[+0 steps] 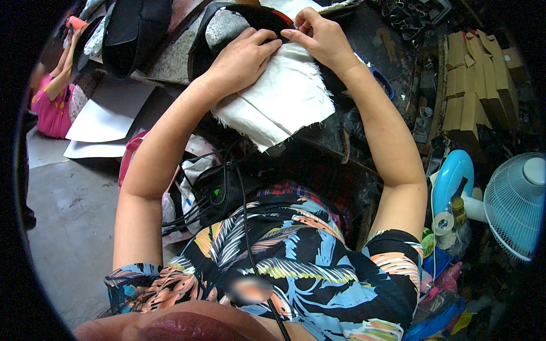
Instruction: The person places a white fabric insert into a black shoe, trims the excess with scissors, and repeats the process for a second shoe. The person handles the shoes and fabric by hand and uses scissors to cut the fabric flush with the shoe edges.
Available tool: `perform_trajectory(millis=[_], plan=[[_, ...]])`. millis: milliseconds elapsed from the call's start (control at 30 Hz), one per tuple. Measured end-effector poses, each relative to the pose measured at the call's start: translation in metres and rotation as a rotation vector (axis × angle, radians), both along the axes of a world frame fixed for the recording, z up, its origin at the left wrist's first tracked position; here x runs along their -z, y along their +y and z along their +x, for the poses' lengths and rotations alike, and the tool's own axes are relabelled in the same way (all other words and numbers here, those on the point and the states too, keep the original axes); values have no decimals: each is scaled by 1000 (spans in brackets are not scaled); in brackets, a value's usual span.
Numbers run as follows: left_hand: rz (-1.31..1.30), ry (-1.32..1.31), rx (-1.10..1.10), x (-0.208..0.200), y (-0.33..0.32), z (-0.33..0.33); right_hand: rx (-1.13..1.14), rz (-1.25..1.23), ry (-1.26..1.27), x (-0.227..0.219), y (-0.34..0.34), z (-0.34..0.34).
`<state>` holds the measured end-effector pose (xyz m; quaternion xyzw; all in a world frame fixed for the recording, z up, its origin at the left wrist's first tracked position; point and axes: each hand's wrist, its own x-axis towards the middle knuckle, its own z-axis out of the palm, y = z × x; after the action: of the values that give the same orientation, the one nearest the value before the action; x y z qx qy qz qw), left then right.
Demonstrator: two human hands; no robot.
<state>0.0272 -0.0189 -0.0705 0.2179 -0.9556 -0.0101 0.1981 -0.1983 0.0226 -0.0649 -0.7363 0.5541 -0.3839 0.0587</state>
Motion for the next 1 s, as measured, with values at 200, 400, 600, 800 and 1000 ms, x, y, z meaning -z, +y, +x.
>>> perform_trajectory(millis=[200,400,600,800,1000], plan=[[-13,44,-40,-3,3,-7,70,-20,33,14,-10,1],[16,-159,-80,-6,9,-12,33,168,-227,14,-13,-11],[-58,-55,10,0,13,-16,6,89,-106,21,-18,-16],[-24,-99,62,6,37,-31,-55,321,-398,30,-28,-33],[65,-218,343,-9,77,-34,-75,371,-452,35,-26,-36]])
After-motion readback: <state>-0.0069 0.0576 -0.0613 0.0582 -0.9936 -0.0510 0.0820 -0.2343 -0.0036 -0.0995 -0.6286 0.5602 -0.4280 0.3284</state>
